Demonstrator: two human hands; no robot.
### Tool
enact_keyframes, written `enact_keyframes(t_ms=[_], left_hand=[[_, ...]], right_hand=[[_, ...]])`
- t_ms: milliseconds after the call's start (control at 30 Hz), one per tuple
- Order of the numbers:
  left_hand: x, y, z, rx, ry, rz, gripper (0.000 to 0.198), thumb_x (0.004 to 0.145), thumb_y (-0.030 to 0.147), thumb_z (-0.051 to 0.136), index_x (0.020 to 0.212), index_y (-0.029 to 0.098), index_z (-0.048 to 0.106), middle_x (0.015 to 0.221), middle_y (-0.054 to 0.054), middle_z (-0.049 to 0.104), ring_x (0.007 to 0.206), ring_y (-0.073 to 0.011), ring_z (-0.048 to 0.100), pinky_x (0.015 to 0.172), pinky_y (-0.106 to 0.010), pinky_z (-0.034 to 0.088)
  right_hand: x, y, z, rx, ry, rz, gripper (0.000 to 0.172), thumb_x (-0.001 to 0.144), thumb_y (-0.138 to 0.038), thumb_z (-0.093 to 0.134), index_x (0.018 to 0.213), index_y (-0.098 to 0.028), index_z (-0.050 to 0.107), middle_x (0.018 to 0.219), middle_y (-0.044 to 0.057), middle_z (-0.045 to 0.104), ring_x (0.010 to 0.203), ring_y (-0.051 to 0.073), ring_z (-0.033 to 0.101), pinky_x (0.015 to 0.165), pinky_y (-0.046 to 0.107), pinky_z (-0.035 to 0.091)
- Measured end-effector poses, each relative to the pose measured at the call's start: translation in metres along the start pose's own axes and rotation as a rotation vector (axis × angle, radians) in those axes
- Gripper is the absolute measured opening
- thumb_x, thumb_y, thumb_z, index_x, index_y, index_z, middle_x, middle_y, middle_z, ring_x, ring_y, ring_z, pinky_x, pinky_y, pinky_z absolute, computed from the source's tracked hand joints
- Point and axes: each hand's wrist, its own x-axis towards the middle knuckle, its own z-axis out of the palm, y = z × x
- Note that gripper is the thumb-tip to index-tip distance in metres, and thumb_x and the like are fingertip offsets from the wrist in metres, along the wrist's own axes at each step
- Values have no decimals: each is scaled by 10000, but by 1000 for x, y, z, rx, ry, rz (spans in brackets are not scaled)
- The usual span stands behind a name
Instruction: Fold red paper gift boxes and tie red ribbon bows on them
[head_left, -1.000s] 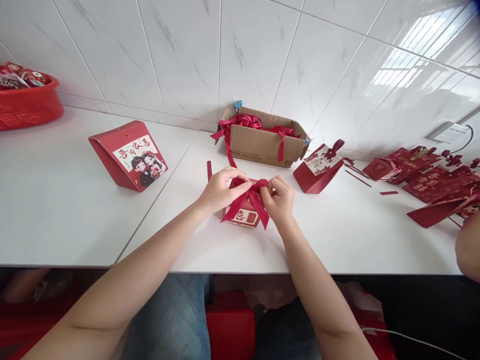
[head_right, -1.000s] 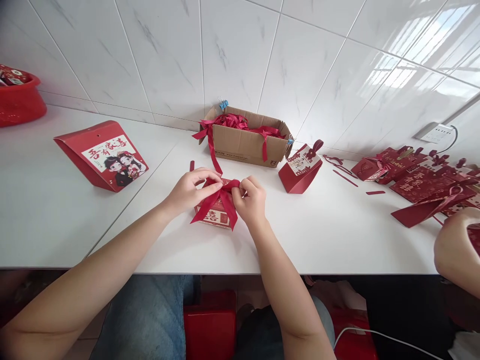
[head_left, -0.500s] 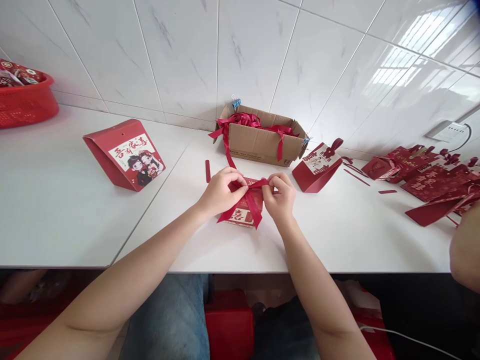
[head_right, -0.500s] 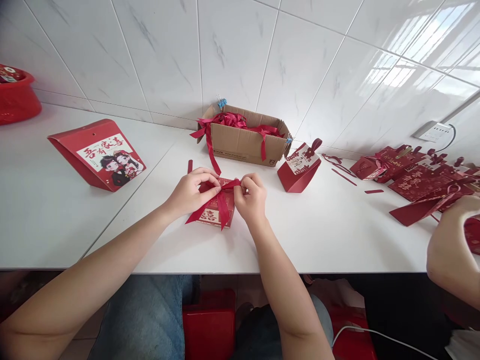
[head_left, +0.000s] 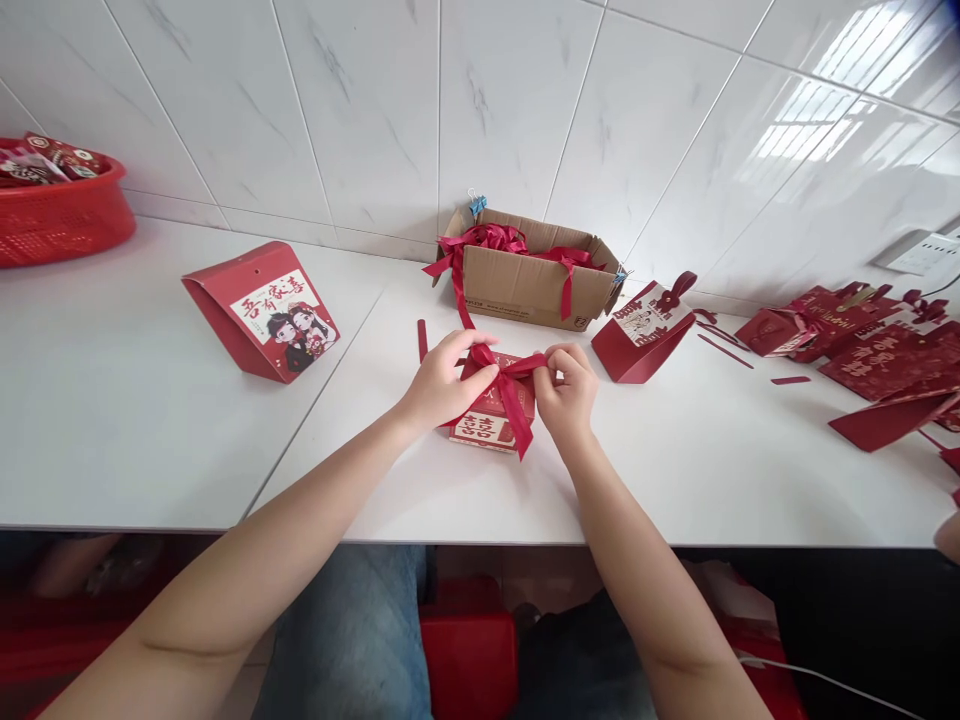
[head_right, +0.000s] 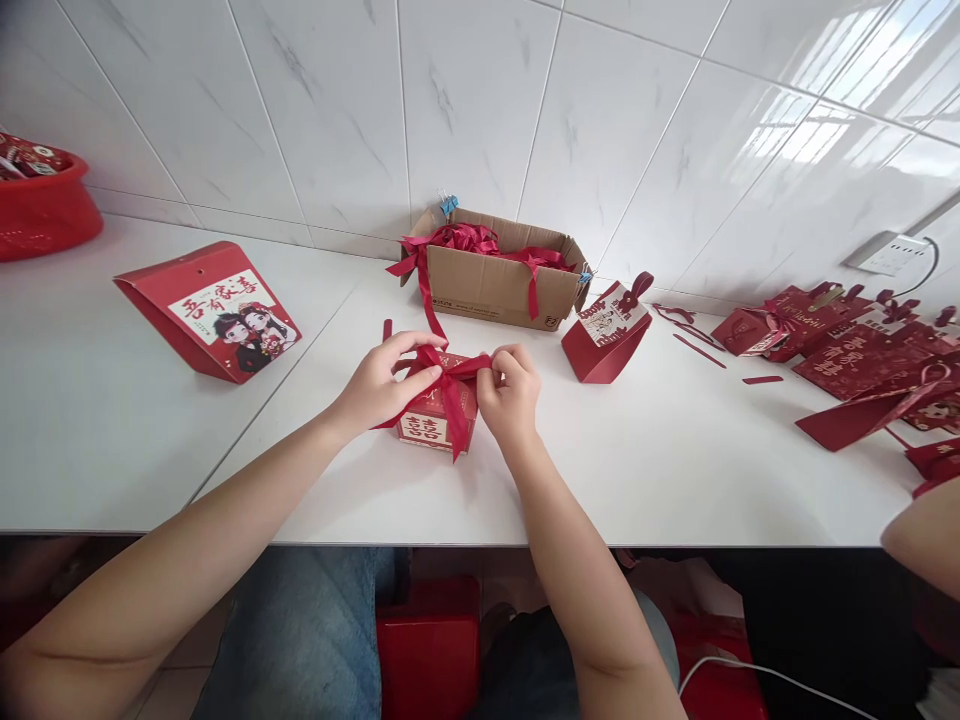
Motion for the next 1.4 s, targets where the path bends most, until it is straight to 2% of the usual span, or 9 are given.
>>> enact_keyframes(t_ms=[100, 200, 500, 667, 767, 933, 1067, 1200, 1400], left_hand=[[1, -2, -5, -82, 45, -107, 314, 764, 159, 513, 1051, 207, 632, 1178, -65, 648, 1179, -220, 560, 996, -389, 468], [3, -4, -7, -73, 76, -132, 244, 759, 187, 537, 966, 197, 665, 1101, -61, 683, 1093, -223, 609, 929, -375, 505], [3, -5, 0, 31, 206, -49, 74, 719, 218, 617, 774, 173, 641, 867, -43, 686, 853, -181, 636, 729, -298, 530], [3, -11, -3, 237, 318, 24, 112, 707, 240, 626, 672, 188, 533, 718, 4, 604, 692, -137, 561, 639, -266, 471], [5, -14, -8, 369, 260, 23, 189, 735, 247, 580, 579, 181, 498, 704, -5, 580, 647, -131, 526, 641, -281, 444], [5, -12, -12, 309, 146, -7, 233, 773, 240, 508, 552, 165, 504, 868, -31, 699, 743, -148, 603, 685, -259, 447], [4, -10, -11, 273, 157, -17, 272, 772, 234, 489, 519, 163, 423, 818, -25, 708, 658, -127, 573, 597, -234, 410], [4, -10, -10, 273, 166, 12, 269, 774, 223, 478, 521, 167, 406, 677, -9, 640, 590, -109, 503, 560, -226, 380], [4, -8, -10, 256, 166, -2, 257, 765, 216, 489, 528, 166, 405, 605, 10, 555, 567, -102, 461, 558, -226, 363]], right_hand=[[0, 0, 0, 3, 16, 28, 296, 777, -155, 485, 575, -230, 283, 685, 6, 455, 631, 137, 453, 534, 275, 393], [0, 0, 0, 2, 22, 38, 280, 761, -135, 473, 574, -230, 286, 684, 6, 450, 632, 135, 451, 516, 267, 379], [0, -2, 1, 10, 22, 23, 293, 774, -156, 486, 573, -229, 286, 681, 4, 442, 611, 132, 430, 508, 268, 354], [0, 0, 0, -64, 12, 45, 336, 722, -118, 490, 538, -229, 231, 548, -46, 303, 501, 104, 287, 462, 264, 263], [-1, 3, 0, -92, -29, 41, 363, 736, -138, 506, 524, -227, 225, 521, -53, 285, 484, 98, 267, 457, 265, 253], [-2, 4, 2, -59, -79, 5, 306, 812, -176, 467, 549, -218, 316, 681, 8, 468, 592, 119, 431, 528, 275, 368], [-3, 4, 3, -43, -97, -21, 281, 834, -168, 441, 568, -216, 363, 834, 53, 543, 715, 146, 522, 610, 304, 433], [-3, 4, 2, -21, -130, -28, 275, 830, -159, 432, 564, -212, 391, 966, 73, 592, 791, 160, 577, 651, 324, 464], [-1, 5, 1, -9, -127, -30, 256, 832, -166, 423, 581, -214, 429, 875, 61, 578, 745, 158, 570, 653, 331, 478]])
